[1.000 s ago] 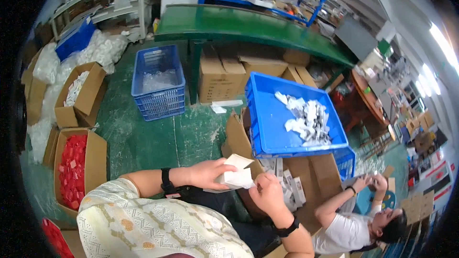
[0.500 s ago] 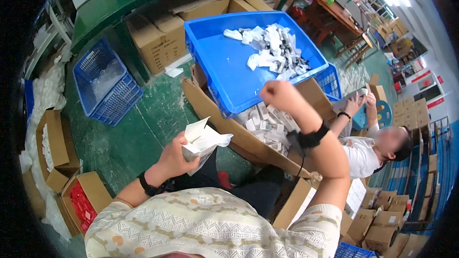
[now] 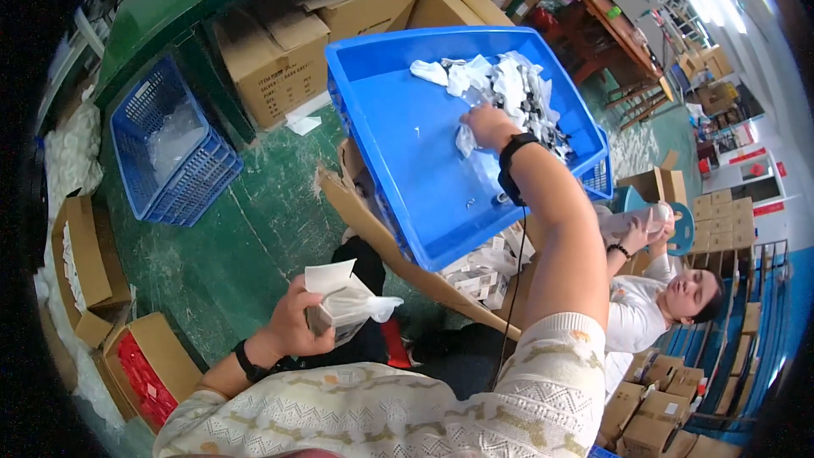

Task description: Packing small white components into individual white boxes and then into a larger cardboard container on a production floor.

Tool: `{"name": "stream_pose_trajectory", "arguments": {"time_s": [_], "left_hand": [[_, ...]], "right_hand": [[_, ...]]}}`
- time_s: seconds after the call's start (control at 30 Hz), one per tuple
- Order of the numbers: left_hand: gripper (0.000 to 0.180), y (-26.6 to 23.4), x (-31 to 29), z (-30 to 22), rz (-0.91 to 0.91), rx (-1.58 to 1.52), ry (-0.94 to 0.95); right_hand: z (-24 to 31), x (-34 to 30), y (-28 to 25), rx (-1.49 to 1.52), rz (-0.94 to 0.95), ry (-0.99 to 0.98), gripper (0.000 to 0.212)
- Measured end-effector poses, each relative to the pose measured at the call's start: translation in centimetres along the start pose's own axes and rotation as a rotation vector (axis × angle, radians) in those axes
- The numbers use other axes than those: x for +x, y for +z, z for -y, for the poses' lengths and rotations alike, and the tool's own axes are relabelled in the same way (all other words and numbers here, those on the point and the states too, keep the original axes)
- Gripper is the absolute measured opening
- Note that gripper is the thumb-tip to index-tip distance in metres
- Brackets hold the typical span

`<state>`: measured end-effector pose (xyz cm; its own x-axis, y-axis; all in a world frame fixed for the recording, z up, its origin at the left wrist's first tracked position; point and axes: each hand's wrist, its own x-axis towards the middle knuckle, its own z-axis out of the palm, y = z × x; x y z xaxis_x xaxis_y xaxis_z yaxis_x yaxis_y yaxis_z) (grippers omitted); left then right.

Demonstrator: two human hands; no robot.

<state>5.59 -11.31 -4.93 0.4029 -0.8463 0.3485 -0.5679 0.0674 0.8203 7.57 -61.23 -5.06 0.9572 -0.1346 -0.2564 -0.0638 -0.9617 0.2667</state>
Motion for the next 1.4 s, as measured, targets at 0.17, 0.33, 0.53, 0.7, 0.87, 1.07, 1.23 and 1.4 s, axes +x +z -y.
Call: {"name": "stream_pose_trajectory", "arguments": {"time_s": [0.17,0.33,0.53,0.7,0.87,1.07,1.23,1.4], "left_hand": [[0.062,-0.2,1.1,1.3,-0.078,-0.100,0.100],[0.059,0.3,1.5,1.8,-0.092,-0.142,0.043],[0.063,0.5,1.6,2.5,-0.130,-0.213,0.000],[0.065,-0.4,2.2,2.8,-0.127,-0.275,-0.073],[0.063,-0.8,2.7,3.0,-0.083,-0.363,-0.070],[0.064,-0.8,2.2,2.8,-0.007,-0.343,-0.045],[0.065,-0.3,1.4,2.1,-0.026,-0.265,-0.033],[0.064,0.1,0.5,0.2,-0.084,-0.275,-0.108]], "right_hand": [[0.5,1.8,2.7,-0.150,0.023,-0.179,0.024],[-1.0,4.1,0.6,0.012,0.201,-0.085,0.023],[-4.8,10.1,-1.5,0.360,-0.078,0.239,0.025],[-7.4,15.6,-0.6,0.139,-0.175,0.275,0.031],[-8.9,17.6,2.5,0.306,-0.031,0.377,0.041],[-8.0,16.6,3.1,0.215,0.106,0.222,0.046],[-4.1,13.5,0.0,0.286,0.215,0.151,0.048],[-0.8,6.5,-5.9,0.425,0.087,0.060,0.041]]}}
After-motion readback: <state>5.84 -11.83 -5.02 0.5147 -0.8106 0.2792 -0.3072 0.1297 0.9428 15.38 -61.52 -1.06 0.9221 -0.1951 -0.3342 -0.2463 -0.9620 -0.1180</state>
